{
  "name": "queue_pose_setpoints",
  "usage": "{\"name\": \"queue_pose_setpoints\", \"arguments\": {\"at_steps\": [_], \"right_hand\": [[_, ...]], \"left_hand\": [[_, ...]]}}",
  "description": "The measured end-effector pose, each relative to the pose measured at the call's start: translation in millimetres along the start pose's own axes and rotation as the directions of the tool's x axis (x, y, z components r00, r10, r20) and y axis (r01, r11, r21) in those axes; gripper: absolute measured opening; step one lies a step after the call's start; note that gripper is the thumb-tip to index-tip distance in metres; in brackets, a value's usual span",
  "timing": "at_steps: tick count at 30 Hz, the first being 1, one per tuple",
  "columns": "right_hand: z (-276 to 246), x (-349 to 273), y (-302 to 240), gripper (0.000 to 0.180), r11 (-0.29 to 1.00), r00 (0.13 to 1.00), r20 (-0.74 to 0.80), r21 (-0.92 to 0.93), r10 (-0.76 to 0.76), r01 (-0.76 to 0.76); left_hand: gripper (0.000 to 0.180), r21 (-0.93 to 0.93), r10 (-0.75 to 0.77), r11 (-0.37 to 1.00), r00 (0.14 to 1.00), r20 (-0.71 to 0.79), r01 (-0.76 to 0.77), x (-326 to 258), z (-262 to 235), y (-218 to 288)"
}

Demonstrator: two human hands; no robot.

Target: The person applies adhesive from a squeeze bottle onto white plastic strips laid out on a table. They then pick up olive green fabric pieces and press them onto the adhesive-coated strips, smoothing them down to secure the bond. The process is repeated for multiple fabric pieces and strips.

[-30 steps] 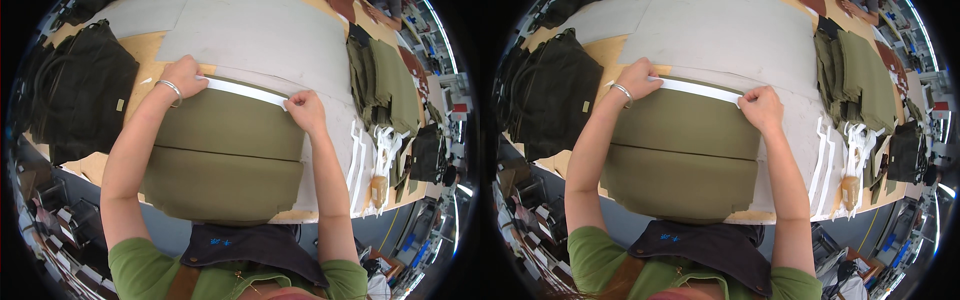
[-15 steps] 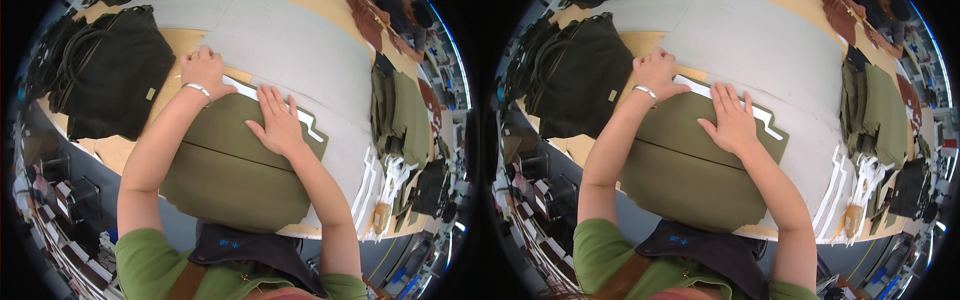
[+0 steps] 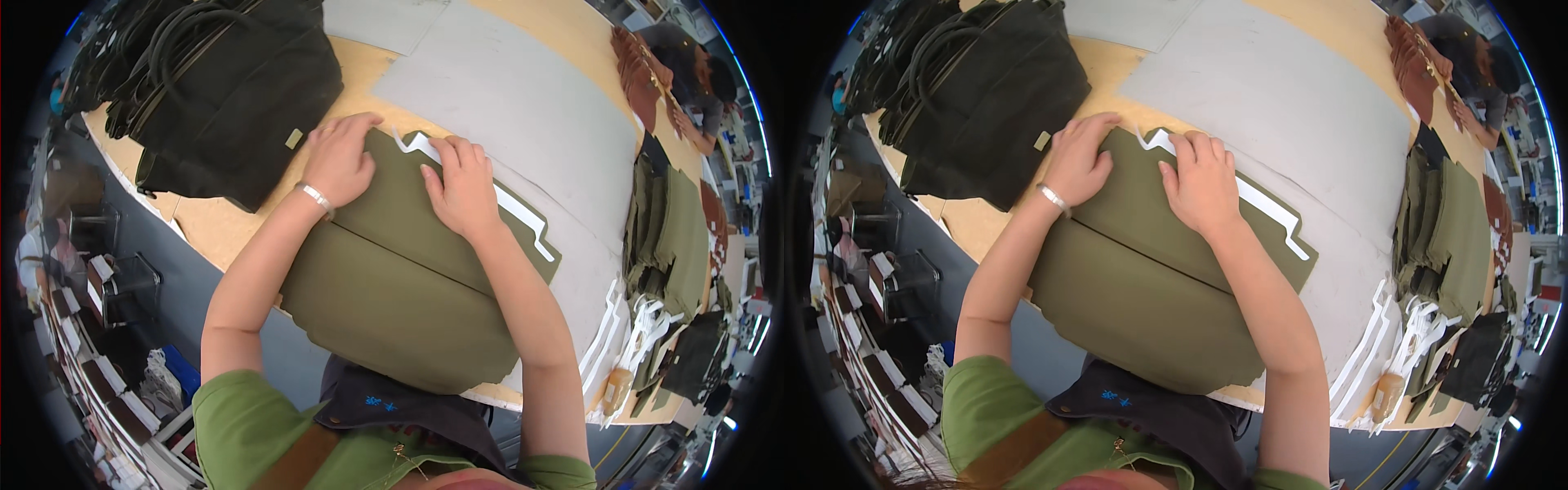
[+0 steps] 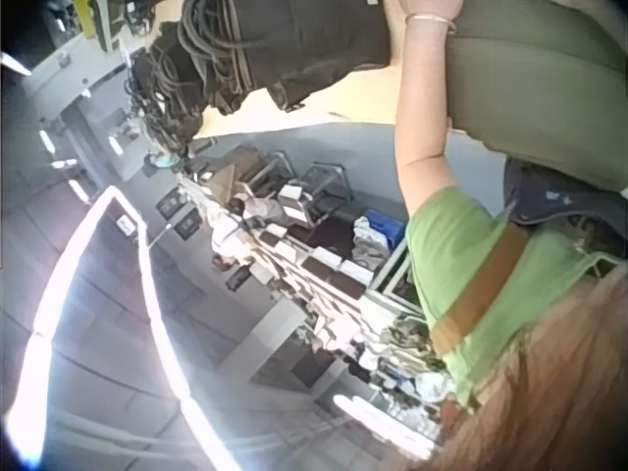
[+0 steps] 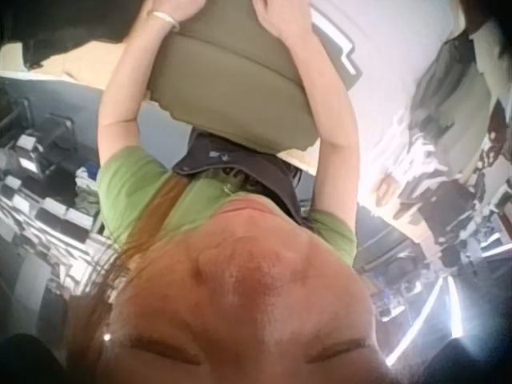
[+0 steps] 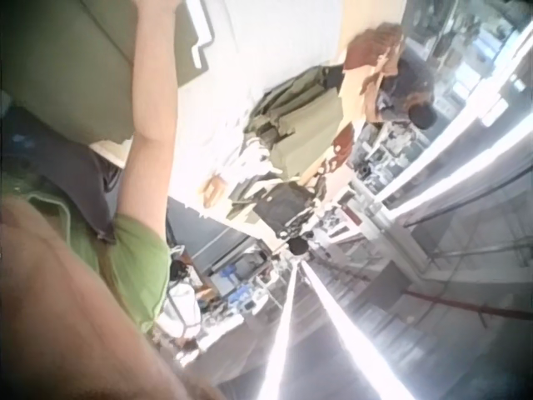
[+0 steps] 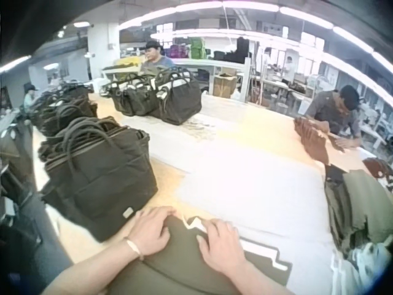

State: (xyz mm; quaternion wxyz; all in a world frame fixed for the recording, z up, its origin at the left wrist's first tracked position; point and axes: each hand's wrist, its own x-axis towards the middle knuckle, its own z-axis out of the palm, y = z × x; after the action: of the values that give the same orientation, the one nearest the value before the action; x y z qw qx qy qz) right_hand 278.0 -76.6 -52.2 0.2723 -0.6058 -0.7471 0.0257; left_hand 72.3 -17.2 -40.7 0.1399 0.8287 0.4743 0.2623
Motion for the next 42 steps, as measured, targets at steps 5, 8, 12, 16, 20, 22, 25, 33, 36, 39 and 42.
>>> {"name": "queue_pose_setpoints", "arguments": {"at_steps": [5,8,12,16,20,22,25,33,36,39,42], "right_hand": [[3,-5,3,0.036,1.0,1.0,0.007,-0.006,-0.011,0.012],[4,-5,2,0.033,0.999,0.999,-0.019,-0.009,-0.04,0.039],[2,-5,0,0.031,0.999,0.999,-0.04,-0.01,-0.037,0.036],[6,-6,2,0.031,1.0,1.0,-0.009,-0.023,0.004,-0.004],[8,1,-2,0.031,0.999,1.0,0.001,-0.037,-0.022,0.022],[9,4,-7,0.032,0.999,0.999,0.002,-0.001,-0.05,0.05],[11,6,-15,0.032,0.996,0.998,0.016,0.062,-0.058,0.057],[19,13,-17,0.029,0.997,1.0,-0.004,0.075,0.014,-0.013],[20,23,-19,0.026,0.992,0.999,0.01,0.12,-0.042,0.04],[24,25,-16,0.025,0.996,0.998,0.031,0.078,-0.057,0.054],[23,23,-16,0.026,0.993,0.998,0.02,0.105,-0.065,0.063]], "left_hand": [[0.053,-0.175,-0.144,0.962,0.936,0.322,0.209,39,-9,21],[0.053,-0.169,-0.097,0.978,0.982,0.161,0.124,30,-23,20],[0.041,-0.163,-0.009,0.986,0.994,0.106,0.026,5,-28,14],[0.029,-0.03,0.084,0.996,0.994,0.075,-0.082,-21,-14,8],[0.028,-0.023,0.096,0.995,0.995,0.003,-0.096,-29,-1,3],[0.027,0.0,0.087,0.996,0.996,-0.033,-0.087,-30,2,2],[0.027,0.017,0.048,0.999,0.998,-0.048,-0.047,-30,5,2],[0.028,0.026,-0.005,1.0,0.999,-0.038,0.006,-29,6,3],[0.028,0.038,0.002,0.999,0.999,-0.035,0.0,-29,7,2],[0.029,0.02,0.009,1.0,0.999,-0.038,-0.008,-28,9,1],[0.03,0.035,0.01,0.999,0.999,-0.048,-0.008,-30,8,3]]}}
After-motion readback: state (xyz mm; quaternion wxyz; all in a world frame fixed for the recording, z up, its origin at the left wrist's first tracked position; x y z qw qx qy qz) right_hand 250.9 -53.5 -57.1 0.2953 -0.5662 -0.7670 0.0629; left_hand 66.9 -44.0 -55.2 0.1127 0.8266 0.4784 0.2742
